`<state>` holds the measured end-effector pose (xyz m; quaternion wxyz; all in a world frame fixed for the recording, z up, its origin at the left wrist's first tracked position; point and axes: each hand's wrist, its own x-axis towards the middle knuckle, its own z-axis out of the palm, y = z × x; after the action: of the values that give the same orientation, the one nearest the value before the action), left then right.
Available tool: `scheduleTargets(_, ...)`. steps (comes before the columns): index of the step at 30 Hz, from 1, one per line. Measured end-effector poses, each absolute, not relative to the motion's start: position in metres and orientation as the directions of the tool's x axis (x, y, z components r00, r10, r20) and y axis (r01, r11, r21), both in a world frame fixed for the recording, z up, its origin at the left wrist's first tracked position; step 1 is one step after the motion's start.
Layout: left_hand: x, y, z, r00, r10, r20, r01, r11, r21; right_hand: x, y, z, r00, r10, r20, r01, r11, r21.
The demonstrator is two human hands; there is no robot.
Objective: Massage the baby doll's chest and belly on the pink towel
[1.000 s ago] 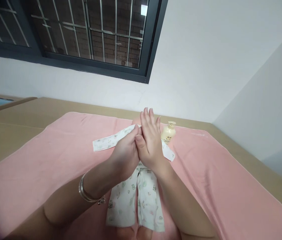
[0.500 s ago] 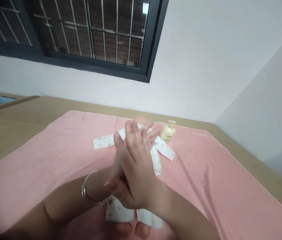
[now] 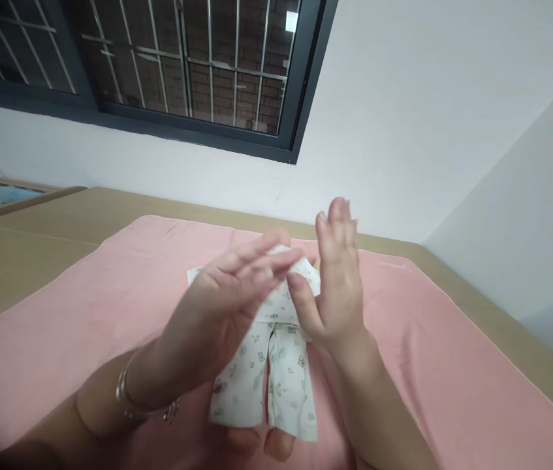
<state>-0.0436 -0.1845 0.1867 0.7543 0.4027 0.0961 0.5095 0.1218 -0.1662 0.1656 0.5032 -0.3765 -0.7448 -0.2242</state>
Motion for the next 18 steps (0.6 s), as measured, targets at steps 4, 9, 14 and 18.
scheduleTargets(4, -0.043, -0.139, 0.185, 0.172, 0.967, 0.188, -0.798, 0.026, 0.602, 0.114, -0.168, 0.161, -0.227, 0.391, 0.892, 0.754, 0.651, -0.093)
scheduleTargets(9, -0.028, -0.111, 0.169, 0.231, 0.96, 0.16, -0.793, 0.091, 0.602, 0.101, -0.161, 0.15, -0.279, 0.435, 0.856, 0.699, 0.704, -0.13)
scheduleTargets(14, -0.003, -0.115, 0.153, 0.394, 0.917, 0.067, -0.677, 0.24, 0.696, 0.078, -0.153, 0.132, -0.345, 0.534, 0.772, 0.647, 0.731, -0.216)
scheduleTargets(18, 0.012, -0.13, 0.143, 0.341, 0.938, -0.057, -0.672, 0.285, 0.683, 0.069, -0.15, 0.123, -0.34, 0.632, 0.696, 0.624, 0.706, -0.336)
